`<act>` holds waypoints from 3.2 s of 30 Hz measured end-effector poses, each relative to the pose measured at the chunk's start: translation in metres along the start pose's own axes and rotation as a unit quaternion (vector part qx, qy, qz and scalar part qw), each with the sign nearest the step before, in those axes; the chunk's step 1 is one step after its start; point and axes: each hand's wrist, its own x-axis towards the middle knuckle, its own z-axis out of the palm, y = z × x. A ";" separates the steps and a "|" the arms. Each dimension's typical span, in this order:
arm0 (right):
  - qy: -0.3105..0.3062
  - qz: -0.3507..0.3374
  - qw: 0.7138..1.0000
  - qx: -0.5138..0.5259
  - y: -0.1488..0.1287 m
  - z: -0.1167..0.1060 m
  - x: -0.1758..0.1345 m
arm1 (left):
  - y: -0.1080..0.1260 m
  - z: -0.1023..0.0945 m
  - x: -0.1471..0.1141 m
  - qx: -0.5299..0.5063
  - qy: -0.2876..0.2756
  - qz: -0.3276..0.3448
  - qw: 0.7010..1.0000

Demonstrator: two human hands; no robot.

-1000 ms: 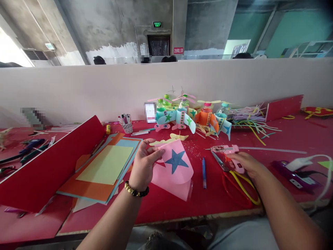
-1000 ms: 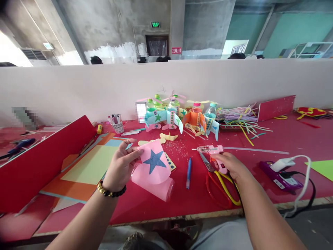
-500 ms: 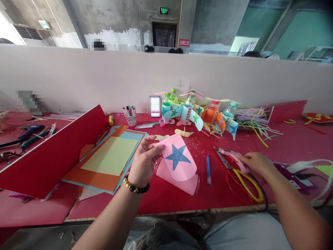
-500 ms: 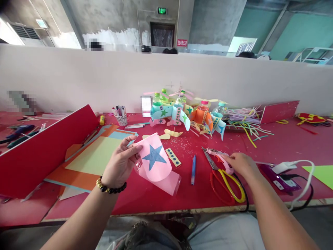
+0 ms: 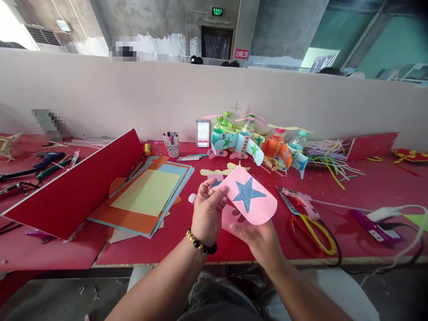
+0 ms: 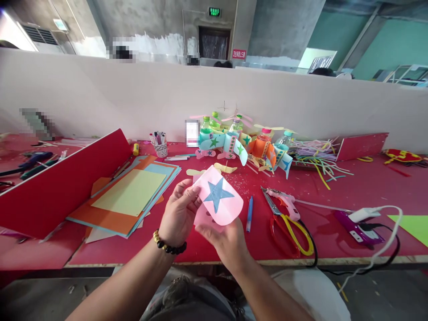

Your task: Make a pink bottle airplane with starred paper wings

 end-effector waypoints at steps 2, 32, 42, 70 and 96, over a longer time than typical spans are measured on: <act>0.062 -0.007 0.998 0.006 0.001 0.008 0.008 | -0.006 0.002 -0.005 0.018 -0.010 0.006 1.000; 0.023 0.062 0.998 -0.021 0.050 -0.038 0.069 | 0.047 -0.090 0.063 0.647 -0.463 0.131 0.591; 0.016 0.034 0.997 -0.063 0.050 -0.039 0.057 | 0.043 -0.089 0.059 0.599 -0.452 0.154 0.643; -0.031 -0.043 0.970 -0.239 0.038 -0.036 0.069 | 0.033 -0.072 0.059 0.581 -0.344 0.099 0.731; -0.077 -0.123 0.947 -0.286 0.032 -0.036 0.073 | 0.030 -0.076 0.056 0.585 -0.345 0.097 0.728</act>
